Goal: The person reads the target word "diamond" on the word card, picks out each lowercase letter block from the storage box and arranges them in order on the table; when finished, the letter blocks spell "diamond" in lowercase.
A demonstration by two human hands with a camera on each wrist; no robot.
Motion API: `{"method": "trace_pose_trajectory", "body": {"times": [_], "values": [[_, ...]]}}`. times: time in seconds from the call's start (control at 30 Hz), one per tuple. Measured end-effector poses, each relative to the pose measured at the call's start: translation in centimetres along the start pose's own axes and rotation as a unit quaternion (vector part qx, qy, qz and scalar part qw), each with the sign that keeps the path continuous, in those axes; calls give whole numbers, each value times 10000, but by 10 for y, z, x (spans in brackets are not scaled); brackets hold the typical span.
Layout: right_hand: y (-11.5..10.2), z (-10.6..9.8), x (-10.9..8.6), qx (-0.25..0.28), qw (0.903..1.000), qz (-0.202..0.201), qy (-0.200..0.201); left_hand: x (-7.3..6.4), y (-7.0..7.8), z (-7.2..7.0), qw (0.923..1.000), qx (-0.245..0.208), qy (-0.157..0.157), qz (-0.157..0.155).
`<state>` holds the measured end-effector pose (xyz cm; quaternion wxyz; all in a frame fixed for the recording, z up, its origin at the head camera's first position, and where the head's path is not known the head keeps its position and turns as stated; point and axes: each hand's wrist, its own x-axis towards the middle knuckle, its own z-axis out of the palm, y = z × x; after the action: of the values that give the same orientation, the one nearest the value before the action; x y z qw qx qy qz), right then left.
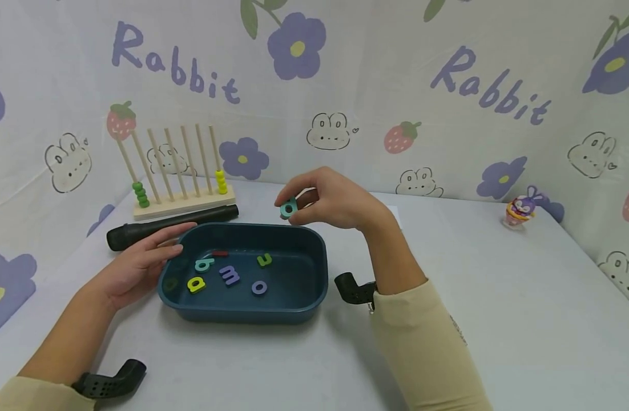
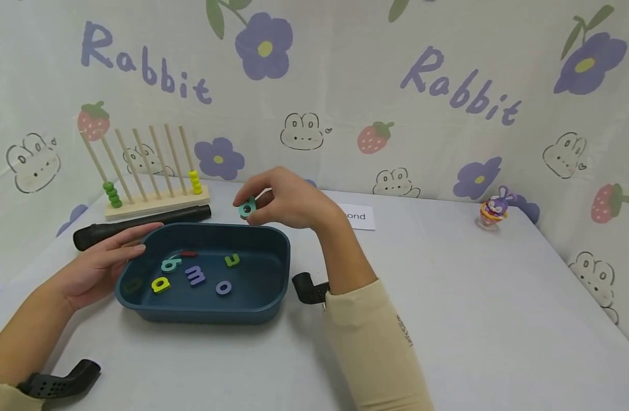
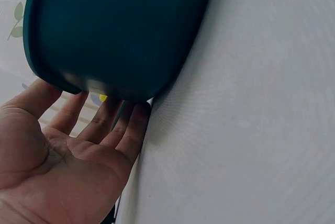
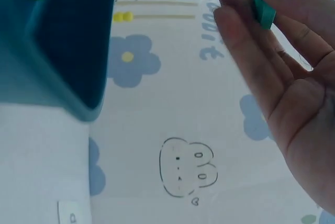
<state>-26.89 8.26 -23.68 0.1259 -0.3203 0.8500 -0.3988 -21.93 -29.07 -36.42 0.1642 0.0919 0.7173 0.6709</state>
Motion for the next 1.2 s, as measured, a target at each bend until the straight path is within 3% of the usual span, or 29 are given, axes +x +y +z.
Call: {"method": "trace_pose_trajectory", "body": {"times": [0.3,0.57,0.8,1.2], "values": [[12,-6,-21,-565,9979,274,160,1,-3,2,10000,-84,-29,-3],[29,-10,-40,-636,9959,614,179,0,0,0,9999,137,4,30],[41,-12,-52,-751,9923,972,177,0,2,0,10000,76,-42,13],[64,-11,-67,-728,9900,1198,131,2,1,2,10000,60,-29,0]]}}
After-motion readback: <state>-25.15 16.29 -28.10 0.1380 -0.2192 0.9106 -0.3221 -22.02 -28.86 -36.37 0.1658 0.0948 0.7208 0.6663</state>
